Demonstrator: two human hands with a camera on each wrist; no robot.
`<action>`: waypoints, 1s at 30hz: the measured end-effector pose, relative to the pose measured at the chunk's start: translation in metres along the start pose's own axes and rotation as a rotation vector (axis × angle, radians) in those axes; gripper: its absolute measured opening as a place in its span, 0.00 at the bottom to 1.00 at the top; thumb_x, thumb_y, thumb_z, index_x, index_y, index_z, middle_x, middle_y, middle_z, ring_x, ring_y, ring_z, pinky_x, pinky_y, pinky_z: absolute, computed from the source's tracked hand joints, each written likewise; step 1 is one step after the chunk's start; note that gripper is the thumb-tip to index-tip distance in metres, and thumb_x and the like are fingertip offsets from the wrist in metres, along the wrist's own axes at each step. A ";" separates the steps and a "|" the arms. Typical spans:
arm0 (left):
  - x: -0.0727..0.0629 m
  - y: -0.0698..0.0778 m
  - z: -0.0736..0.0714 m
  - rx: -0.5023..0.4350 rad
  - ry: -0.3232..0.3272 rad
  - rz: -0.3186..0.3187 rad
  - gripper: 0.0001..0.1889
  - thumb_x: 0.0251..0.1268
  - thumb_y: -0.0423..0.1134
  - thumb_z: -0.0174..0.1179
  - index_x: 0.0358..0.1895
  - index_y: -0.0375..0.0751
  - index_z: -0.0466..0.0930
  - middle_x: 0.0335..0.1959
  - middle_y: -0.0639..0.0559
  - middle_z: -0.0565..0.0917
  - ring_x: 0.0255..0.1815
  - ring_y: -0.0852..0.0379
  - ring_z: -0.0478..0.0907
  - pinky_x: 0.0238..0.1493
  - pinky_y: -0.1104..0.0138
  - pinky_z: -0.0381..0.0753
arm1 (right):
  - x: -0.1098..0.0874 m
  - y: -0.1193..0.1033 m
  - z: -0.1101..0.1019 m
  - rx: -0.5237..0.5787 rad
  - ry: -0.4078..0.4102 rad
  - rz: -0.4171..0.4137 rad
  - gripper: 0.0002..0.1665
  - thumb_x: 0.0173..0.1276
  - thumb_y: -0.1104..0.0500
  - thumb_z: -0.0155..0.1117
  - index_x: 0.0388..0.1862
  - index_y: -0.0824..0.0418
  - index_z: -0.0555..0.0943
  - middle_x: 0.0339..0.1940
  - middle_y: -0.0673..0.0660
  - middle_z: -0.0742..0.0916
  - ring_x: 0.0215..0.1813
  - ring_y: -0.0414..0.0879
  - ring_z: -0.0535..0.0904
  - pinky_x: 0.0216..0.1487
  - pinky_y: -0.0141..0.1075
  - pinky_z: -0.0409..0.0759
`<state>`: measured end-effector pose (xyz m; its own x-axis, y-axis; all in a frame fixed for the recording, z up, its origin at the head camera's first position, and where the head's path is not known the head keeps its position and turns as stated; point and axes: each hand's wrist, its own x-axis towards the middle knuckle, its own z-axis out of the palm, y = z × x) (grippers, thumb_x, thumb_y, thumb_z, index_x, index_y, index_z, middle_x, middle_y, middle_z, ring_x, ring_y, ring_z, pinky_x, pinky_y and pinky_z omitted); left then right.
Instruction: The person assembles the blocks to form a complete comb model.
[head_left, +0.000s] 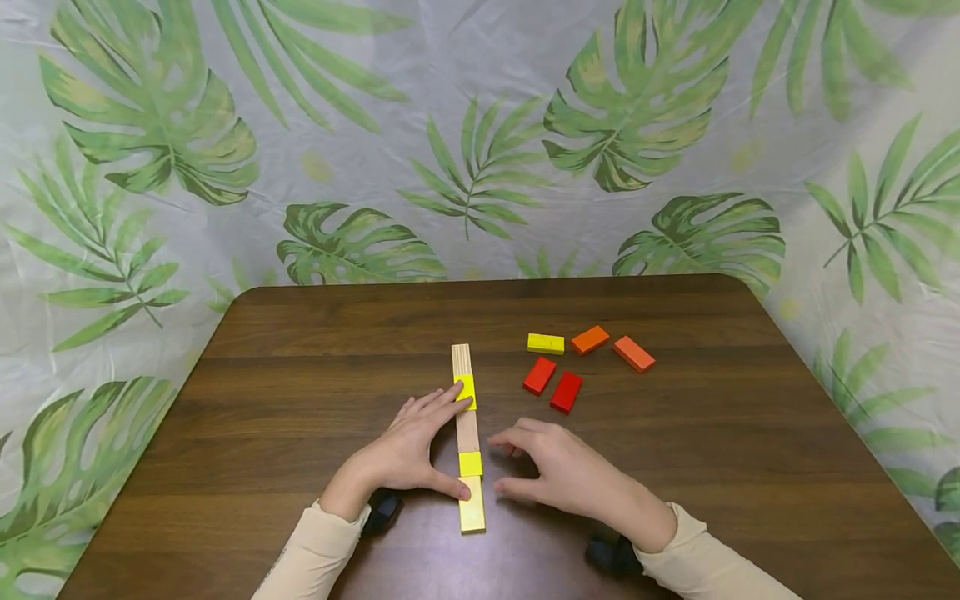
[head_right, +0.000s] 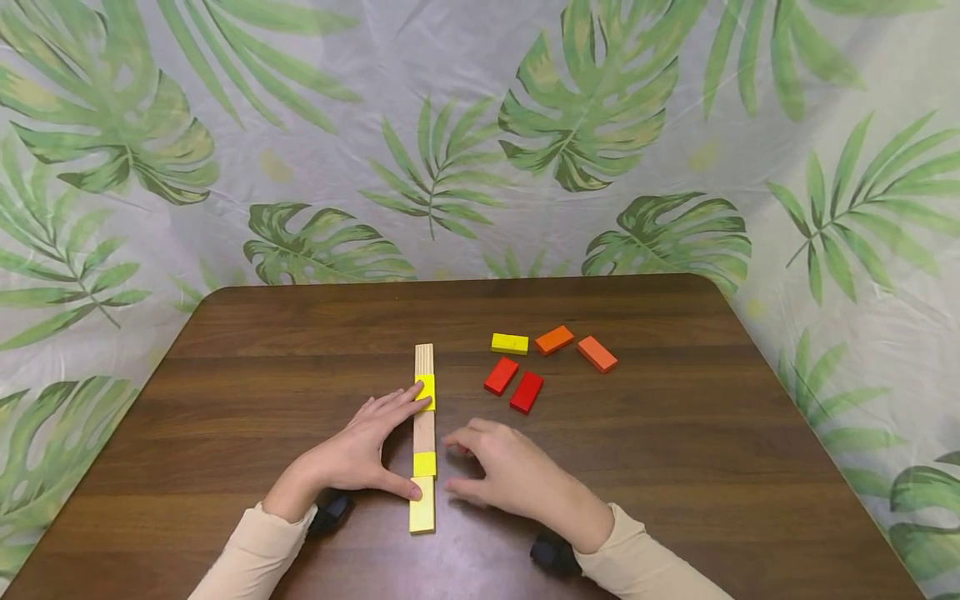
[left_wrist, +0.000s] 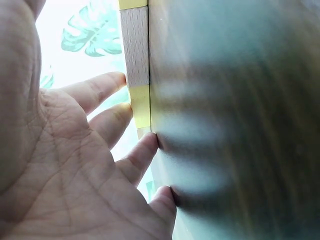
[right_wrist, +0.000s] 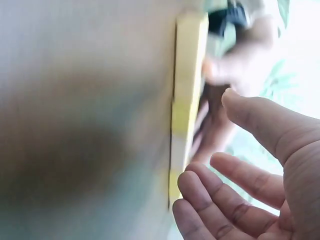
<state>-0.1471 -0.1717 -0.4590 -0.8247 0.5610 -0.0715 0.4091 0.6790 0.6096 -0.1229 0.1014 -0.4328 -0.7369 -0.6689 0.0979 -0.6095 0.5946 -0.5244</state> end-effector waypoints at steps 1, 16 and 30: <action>0.000 0.000 0.000 -0.001 0.001 0.000 0.63 0.44 0.64 0.85 0.85 0.45 0.63 0.91 0.50 0.54 0.90 0.36 0.50 0.86 0.31 0.42 | 0.003 0.005 -0.005 -0.005 0.012 0.007 0.28 0.68 0.50 0.81 0.62 0.61 0.87 0.49 0.52 0.90 0.48 0.44 0.87 0.51 0.35 0.88; -0.001 -0.002 0.000 0.007 -0.005 -0.005 0.63 0.45 0.63 0.85 0.85 0.47 0.63 0.91 0.51 0.53 0.91 0.38 0.49 0.87 0.32 0.42 | 0.052 0.082 -0.061 -0.129 0.066 0.238 0.26 0.77 0.57 0.71 0.71 0.64 0.81 0.61 0.65 0.86 0.59 0.60 0.86 0.59 0.54 0.87; -0.001 -0.002 0.000 0.011 -0.002 -0.004 0.63 0.44 0.63 0.85 0.86 0.49 0.62 0.91 0.51 0.52 0.91 0.39 0.49 0.87 0.33 0.42 | 0.088 0.126 -0.087 -0.110 -0.097 0.252 0.40 0.66 0.82 0.46 0.71 0.59 0.82 0.62 0.67 0.85 0.63 0.64 0.82 0.68 0.57 0.83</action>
<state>-0.1475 -0.1734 -0.4600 -0.8258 0.5589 -0.0752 0.4100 0.6865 0.6005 -0.2905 0.1562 -0.4170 -0.8408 -0.5304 -0.1082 -0.4428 0.7889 -0.4262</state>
